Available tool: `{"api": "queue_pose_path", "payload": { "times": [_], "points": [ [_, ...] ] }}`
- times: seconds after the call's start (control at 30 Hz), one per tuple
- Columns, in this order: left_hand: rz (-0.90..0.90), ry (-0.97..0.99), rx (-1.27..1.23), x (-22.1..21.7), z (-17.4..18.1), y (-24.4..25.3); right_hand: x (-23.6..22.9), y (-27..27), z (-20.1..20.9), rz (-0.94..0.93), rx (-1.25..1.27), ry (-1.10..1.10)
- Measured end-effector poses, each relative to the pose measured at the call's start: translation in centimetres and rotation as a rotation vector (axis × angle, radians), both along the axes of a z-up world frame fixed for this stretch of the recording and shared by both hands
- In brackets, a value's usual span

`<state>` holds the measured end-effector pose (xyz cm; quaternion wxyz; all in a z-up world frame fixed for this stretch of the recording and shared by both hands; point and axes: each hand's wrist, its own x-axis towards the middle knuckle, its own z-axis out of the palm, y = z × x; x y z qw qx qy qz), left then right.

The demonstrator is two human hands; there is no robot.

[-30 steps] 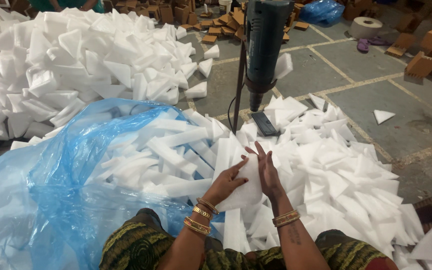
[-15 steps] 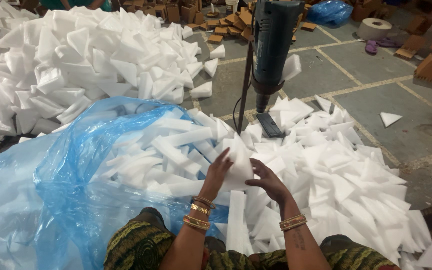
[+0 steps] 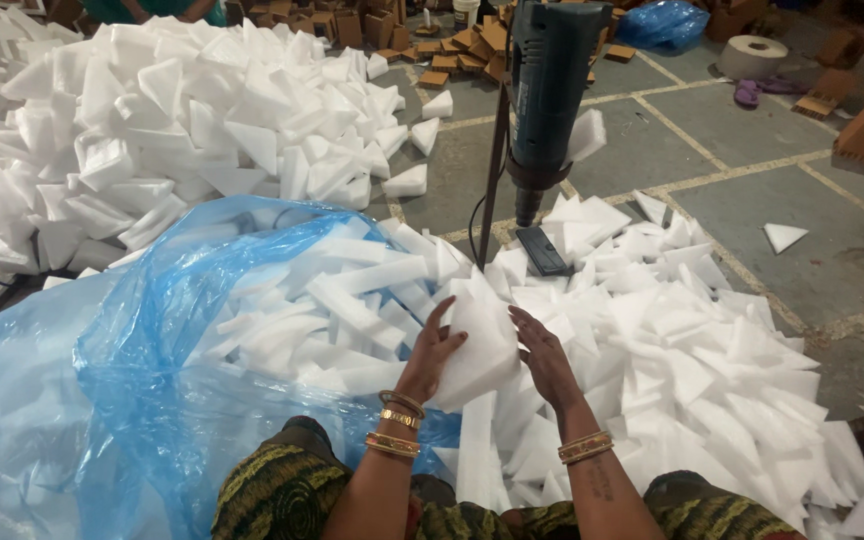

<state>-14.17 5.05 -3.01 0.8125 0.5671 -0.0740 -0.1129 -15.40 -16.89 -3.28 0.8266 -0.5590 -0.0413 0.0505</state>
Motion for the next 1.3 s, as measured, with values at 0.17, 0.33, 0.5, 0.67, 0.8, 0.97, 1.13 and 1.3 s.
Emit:
{"api": "queue_pose_path", "payload": {
  "times": [0.17,0.33,0.5,0.67,0.8,0.97,1.13,1.3],
  "points": [
    [-0.134,-0.050,0.024,-0.7,-0.1,-1.3,-0.3,0.0,-1.1,-0.059,0.029,-0.032],
    [-0.156,-0.042,0.057,-0.9,-0.7,-2.1,0.8,-0.5,-3.6,-0.085,0.137,0.001],
    [-0.152,-0.028,0.154,-1.5,-0.7,-2.1,1.2,-0.7,-4.8,-0.087,0.160,0.026],
    [-0.184,-0.020,0.119,-1.6,-1.6,-2.2,0.5,-0.7,-4.7,-0.072,0.145,0.034],
    [-0.190,-0.024,0.148,-1.4,-2.2,-2.4,0.5,-0.5,-4.6,-0.082,0.157,0.069],
    [-0.180,-0.046,0.175,-1.1,-2.6,-2.4,1.2,-0.9,-5.1,-0.079,0.147,0.091],
    [-0.176,-0.026,0.165,0.9,-2.2,-2.3,3.2,-1.2,-4.7,-0.052,0.137,0.117],
    [-0.214,0.056,0.037,4.0,-0.5,-2.2,5.9,-1.8,-2.9,0.070,0.302,0.131]
  ]
}}
